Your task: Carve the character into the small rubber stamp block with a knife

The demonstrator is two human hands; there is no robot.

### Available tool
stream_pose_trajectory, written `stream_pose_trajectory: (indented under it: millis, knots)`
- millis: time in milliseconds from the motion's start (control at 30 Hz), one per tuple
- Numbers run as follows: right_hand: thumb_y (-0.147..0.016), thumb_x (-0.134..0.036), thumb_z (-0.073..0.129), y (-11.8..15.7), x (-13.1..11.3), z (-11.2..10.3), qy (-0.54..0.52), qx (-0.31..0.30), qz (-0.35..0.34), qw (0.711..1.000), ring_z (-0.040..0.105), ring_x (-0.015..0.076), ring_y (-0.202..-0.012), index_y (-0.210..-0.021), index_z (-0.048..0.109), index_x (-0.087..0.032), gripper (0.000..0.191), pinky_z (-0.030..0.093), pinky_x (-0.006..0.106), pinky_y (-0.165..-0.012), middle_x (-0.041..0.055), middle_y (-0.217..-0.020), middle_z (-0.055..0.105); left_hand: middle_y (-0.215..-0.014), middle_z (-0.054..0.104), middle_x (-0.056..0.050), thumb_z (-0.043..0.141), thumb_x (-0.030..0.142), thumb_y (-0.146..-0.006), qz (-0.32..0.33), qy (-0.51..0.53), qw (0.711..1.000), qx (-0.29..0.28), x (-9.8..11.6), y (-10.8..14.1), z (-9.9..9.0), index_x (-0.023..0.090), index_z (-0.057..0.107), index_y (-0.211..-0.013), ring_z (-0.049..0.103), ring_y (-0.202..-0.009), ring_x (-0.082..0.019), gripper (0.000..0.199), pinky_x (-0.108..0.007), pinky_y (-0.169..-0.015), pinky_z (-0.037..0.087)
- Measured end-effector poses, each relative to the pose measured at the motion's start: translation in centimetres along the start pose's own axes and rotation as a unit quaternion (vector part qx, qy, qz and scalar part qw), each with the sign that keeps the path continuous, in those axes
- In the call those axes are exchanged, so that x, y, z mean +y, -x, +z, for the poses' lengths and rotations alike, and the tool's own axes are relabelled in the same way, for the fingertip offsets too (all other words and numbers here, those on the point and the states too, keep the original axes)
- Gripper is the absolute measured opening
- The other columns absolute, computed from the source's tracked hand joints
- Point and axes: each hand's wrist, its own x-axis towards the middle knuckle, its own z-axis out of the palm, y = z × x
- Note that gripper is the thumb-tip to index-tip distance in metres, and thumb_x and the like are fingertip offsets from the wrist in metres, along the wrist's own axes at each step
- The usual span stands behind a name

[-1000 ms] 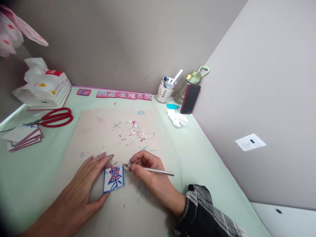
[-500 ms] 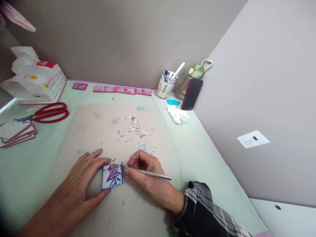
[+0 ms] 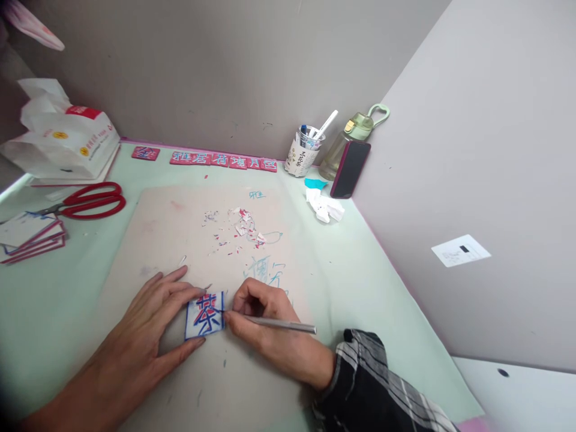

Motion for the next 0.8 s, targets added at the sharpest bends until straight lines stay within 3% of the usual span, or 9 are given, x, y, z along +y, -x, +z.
stream_pose_trajectory:
  millis: [567,800]
  knots:
    - [-0.089,-0.022,0.068,-0.08,0.35,0.01,0.073,-0.034,-0.033,0.996,0.041,0.0119,-0.064,-0.074,0.053,-0.021,0.021,0.032,0.026,-0.057,-0.0038,-0.07,0.05,-0.116,0.062,-0.01,0.06,0.021,-0.089,0.02,-0.023,0.999,-0.011,-0.04,-0.1,-0.08,0.024,0.048,-0.126,0.052,-0.134,-0.037,0.038,-0.065,-0.111,0.04]
    - [-0.091,-0.02,0.066,-0.02,0.46,-0.44,0.098,-0.062,-0.04,0.992,0.048,0.0141,-0.071,-0.079,0.053,-0.022,0.017,0.036,0.028,-0.063,-0.0012,-0.081,0.058,-0.114,0.062,-0.008,0.064,0.024,-0.09,0.017,-0.024,0.999,-0.025,-0.34,-0.11,-0.29,0.024,0.049,-0.127,0.05,-0.136,-0.038,0.041,-0.067,-0.116,0.031]
